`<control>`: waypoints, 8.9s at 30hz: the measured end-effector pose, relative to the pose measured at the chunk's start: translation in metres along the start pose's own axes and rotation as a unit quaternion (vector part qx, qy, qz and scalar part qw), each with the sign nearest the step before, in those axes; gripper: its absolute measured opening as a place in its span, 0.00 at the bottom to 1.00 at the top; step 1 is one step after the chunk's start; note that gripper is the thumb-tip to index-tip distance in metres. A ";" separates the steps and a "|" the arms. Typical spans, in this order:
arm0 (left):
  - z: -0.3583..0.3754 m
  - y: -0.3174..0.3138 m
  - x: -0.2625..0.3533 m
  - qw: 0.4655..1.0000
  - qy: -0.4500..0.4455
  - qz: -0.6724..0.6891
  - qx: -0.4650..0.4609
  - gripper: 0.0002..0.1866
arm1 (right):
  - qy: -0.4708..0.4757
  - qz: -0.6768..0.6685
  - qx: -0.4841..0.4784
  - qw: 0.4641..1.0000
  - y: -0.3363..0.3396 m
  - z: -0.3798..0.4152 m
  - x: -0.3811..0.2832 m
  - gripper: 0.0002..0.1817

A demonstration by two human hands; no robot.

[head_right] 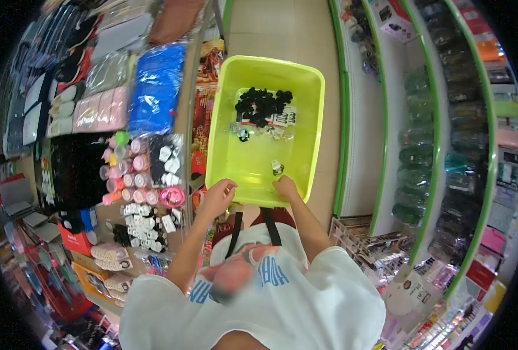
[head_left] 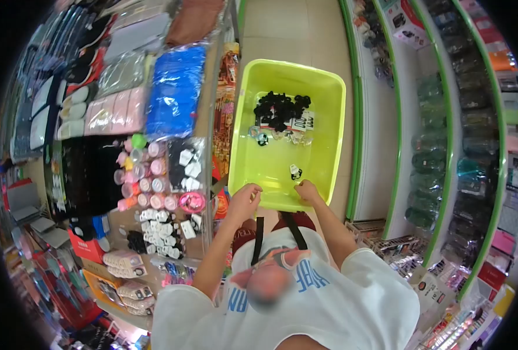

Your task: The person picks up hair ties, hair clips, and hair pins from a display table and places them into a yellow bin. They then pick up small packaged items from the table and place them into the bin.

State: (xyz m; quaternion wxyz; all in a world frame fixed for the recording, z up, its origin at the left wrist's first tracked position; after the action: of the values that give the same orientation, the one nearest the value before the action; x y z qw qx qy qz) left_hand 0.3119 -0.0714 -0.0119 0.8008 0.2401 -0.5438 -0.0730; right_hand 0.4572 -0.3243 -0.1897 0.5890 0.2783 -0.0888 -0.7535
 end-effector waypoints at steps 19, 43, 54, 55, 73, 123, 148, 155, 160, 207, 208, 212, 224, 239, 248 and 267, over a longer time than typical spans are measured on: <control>-0.258 -0.210 -0.251 0.900 0.277 -0.065 0.332 0.16 | 0.004 -0.011 0.234 0.972 -0.053 -0.162 0.021 0.34; -0.048 -0.042 -0.058 0.892 0.205 0.388 0.109 0.18 | 0.135 0.005 0.185 0.973 -0.032 -0.144 0.030 0.20; 0.204 0.140 -0.130 0.833 0.340 0.036 0.434 0.16 | 0.316 -0.183 0.166 0.916 -0.001 0.020 -0.133 0.14; 0.210 0.150 -0.150 0.823 0.353 0.022 0.444 0.16 | 0.327 -0.190 0.164 0.911 -0.008 0.041 -0.151 0.14; 0.308 0.186 -0.164 0.837 0.232 -0.030 0.495 0.17 | 0.624 0.134 -0.108 0.762 -0.256 0.251 -0.357 0.10; 0.128 0.126 0.005 0.962 0.123 -0.073 0.233 0.09 | 0.296 -0.081 0.144 0.941 0.011 0.084 -0.074 0.11; -0.281 -0.149 -0.209 0.934 0.326 -0.129 0.059 0.30 | 0.029 -0.076 0.412 0.907 -0.064 -0.191 -0.002 0.12; -0.278 -0.147 -0.186 0.945 0.247 -0.110 0.183 0.28 | 0.010 -0.038 0.410 0.911 -0.069 -0.199 -0.002 0.11; -0.289 -0.154 -0.203 0.949 0.209 -0.105 0.210 0.17 | 0.010 -0.014 0.426 0.905 -0.079 -0.201 0.004 0.10; -0.212 -0.111 -0.103 0.891 0.231 0.361 0.150 0.12 | 0.024 -0.038 0.439 0.897 -0.064 -0.188 -0.008 0.12; -0.205 -0.106 -0.088 0.867 0.218 0.426 0.135 0.13 | 0.037 -0.038 0.441 0.896 -0.064 -0.190 -0.007 0.12; -0.165 -0.079 -0.052 0.883 0.179 0.427 0.079 0.17 | 0.055 -0.079 0.387 0.917 -0.072 -0.196 0.013 0.12; -0.007 0.029 0.015 0.871 0.103 0.480 0.004 0.22 | 0.322 -0.394 0.047 0.860 0.031 0.085 -0.158 0.14; 0.172 0.126 0.048 0.885 -0.008 0.451 0.115 0.22 | 0.485 -0.240 -0.242 0.805 -0.023 0.338 -0.251 0.29; 0.238 0.163 0.023 0.825 -0.059 0.553 0.098 0.20 | 0.468 -0.258 -0.306 0.788 -0.076 0.387 -0.276 0.26; 0.341 0.162 -0.033 0.751 -0.119 0.625 0.177 0.17 | 0.520 -0.098 -0.372 0.763 -0.172 0.437 -0.295 0.29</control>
State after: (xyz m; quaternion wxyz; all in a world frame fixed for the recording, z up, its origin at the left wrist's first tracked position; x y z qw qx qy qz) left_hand -0.0337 -0.0218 0.1360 0.5403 -0.0266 -0.6665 0.5130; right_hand 0.1286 -0.0821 0.1860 0.5252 0.3932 0.5460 -0.5209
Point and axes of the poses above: each hand's wrist, its own z-axis away from the middle knuckle, its own y-axis out of the back of the hand, x = y × z, the point moved 2 cm from there along -z, towards the middle knuckle, and after that the axes turned 2 degrees about -z, right-handed, at the moved point
